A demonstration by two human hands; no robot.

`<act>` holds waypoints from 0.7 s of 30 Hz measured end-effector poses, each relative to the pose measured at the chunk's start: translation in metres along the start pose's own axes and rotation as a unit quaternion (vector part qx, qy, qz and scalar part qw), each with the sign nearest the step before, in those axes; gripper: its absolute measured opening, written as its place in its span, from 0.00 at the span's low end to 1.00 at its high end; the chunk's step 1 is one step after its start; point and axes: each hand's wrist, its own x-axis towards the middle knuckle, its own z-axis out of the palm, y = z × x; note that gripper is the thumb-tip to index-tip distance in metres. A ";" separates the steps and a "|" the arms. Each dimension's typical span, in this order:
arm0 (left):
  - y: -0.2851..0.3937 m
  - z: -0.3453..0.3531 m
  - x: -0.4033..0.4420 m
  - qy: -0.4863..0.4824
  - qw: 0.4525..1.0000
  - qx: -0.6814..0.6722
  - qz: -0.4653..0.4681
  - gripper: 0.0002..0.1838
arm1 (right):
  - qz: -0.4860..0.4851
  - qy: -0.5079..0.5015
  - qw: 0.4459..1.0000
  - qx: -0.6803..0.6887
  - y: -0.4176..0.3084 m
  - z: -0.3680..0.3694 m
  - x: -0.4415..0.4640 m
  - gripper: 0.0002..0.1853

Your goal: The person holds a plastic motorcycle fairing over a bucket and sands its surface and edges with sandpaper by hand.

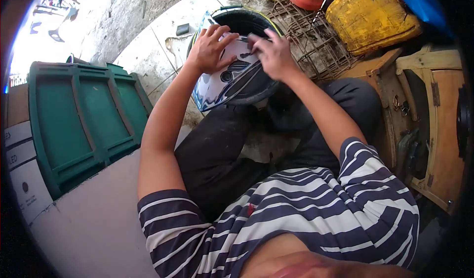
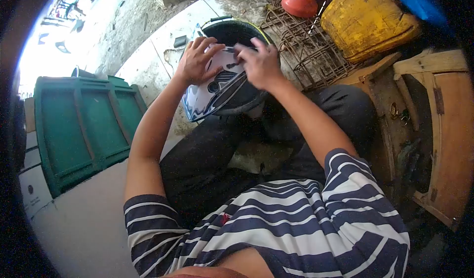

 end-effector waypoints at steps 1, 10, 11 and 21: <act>-0.001 0.000 0.000 -0.007 1.000 0.001 -0.003 0.37 | -0.034 -0.007 0.999 -0.009 -0.006 0.004 -0.002 0.19; 0.005 -0.001 0.000 0.000 1.000 -0.009 -0.004 0.34 | -0.035 -0.014 0.999 -0.020 -0.022 -0.008 -0.005 0.19; 0.005 0.000 -0.001 0.001 1.000 -0.013 -0.002 0.34 | 0.000 0.008 1.000 -0.011 -0.016 -0.006 -0.004 0.18; -0.001 -0.001 -0.001 -0.016 0.999 -0.031 -0.011 0.38 | 0.204 -0.038 0.976 -0.062 -0.010 -0.019 0.002 0.13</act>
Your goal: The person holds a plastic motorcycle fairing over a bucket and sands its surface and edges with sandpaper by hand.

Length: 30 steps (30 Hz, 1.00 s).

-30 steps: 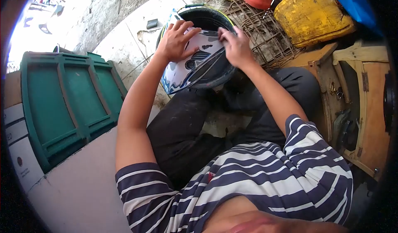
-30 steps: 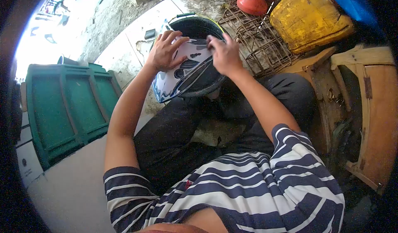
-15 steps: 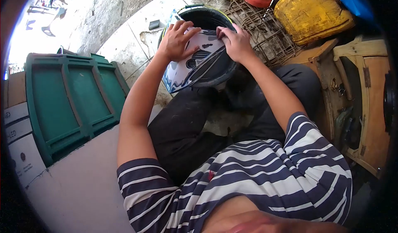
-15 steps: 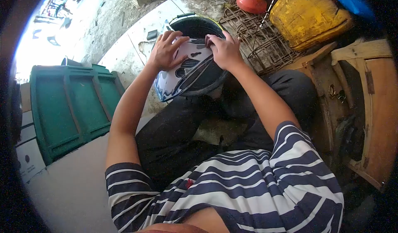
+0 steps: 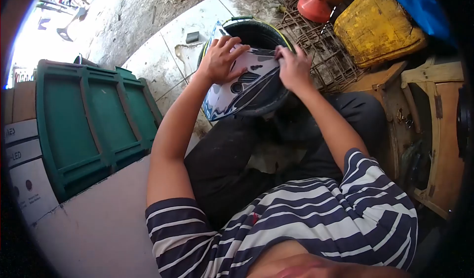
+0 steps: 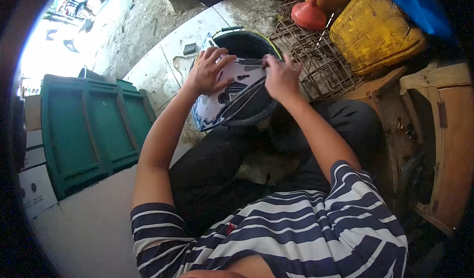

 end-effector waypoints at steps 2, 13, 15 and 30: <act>0.000 0.000 -0.002 0.002 1.000 0.016 0.002 0.38 | -0.041 0.015 0.999 0.016 0.000 0.006 -0.005 0.15; 0.001 -0.002 0.001 0.003 1.000 -0.008 -0.001 0.38 | -0.129 0.046 0.990 -0.019 -0.013 0.013 -0.019 0.19; -0.001 0.000 0.000 0.005 1.000 0.005 0.004 0.38 | -0.091 0.028 0.995 -0.035 -0.005 0.007 -0.008 0.19; 0.002 -0.005 0.001 0.003 1.000 -0.004 0.000 0.37 | -0.045 0.027 0.997 -0.053 -0.010 0.010 -0.019 0.19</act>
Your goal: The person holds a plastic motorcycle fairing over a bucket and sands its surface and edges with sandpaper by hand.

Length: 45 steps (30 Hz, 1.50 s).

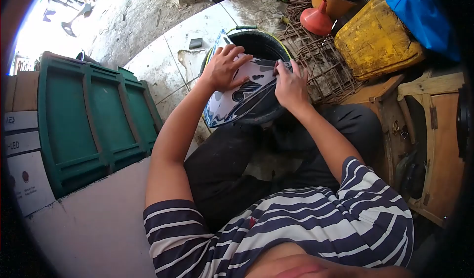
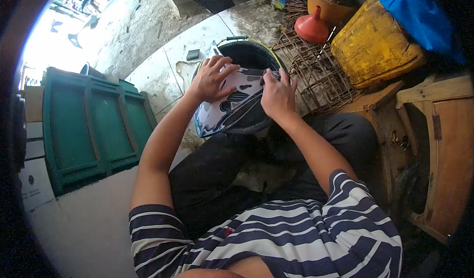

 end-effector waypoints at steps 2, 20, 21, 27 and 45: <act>-0.001 -0.001 0.000 0.001 1.000 0.004 0.003 0.37 | 0.049 -0.044 0.997 0.034 0.010 -0.001 0.010 0.20; -0.002 0.003 -0.001 0.005 1.000 0.016 0.001 0.36 | 0.056 -0.076 0.995 -0.021 0.008 -0.008 0.000 0.22; -0.003 0.002 0.001 0.007 1.000 0.016 0.005 0.36 | 0.029 -0.033 0.999 -0.029 0.003 -0.008 -0.005 0.22; -0.001 0.003 0.000 0.000 1.000 0.023 0.001 0.36 | 0.050 -0.043 0.998 -0.001 0.012 -0.002 -0.003 0.22; 0.001 0.001 0.000 0.002 1.000 -0.001 0.002 0.35 | 0.033 -0.045 0.998 0.008 0.002 -0.004 -0.013 0.23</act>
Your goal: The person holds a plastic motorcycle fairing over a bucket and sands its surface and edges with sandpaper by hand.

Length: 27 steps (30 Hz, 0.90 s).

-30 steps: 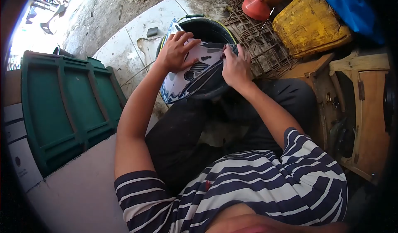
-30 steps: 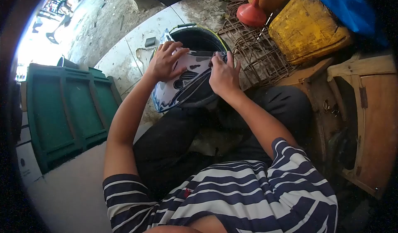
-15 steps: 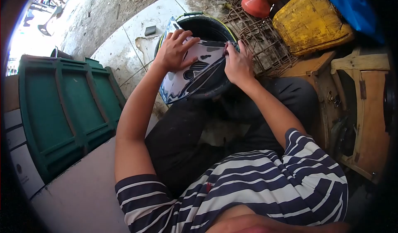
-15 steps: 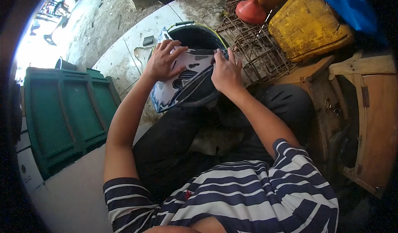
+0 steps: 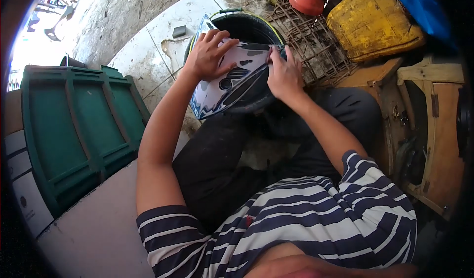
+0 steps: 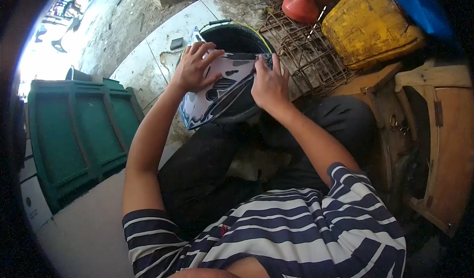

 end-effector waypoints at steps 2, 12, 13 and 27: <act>-0.002 0.000 0.000 0.004 1.000 0.012 -0.002 0.34 | 0.009 0.021 1.000 -0.009 0.002 0.007 0.001 0.23; -0.002 0.004 -0.001 0.010 1.000 0.011 0.002 0.33 | 0.030 0.029 0.999 0.020 0.002 0.002 0.016 0.25; -0.001 0.003 -0.001 0.003 1.000 0.004 -0.009 0.33 | 0.067 -0.006 0.997 0.042 0.004 -0.005 0.025 0.26; -0.003 0.003 -0.001 0.019 1.000 0.006 0.002 0.33 | 0.026 0.013 0.999 0.021 0.005 0.010 0.012 0.27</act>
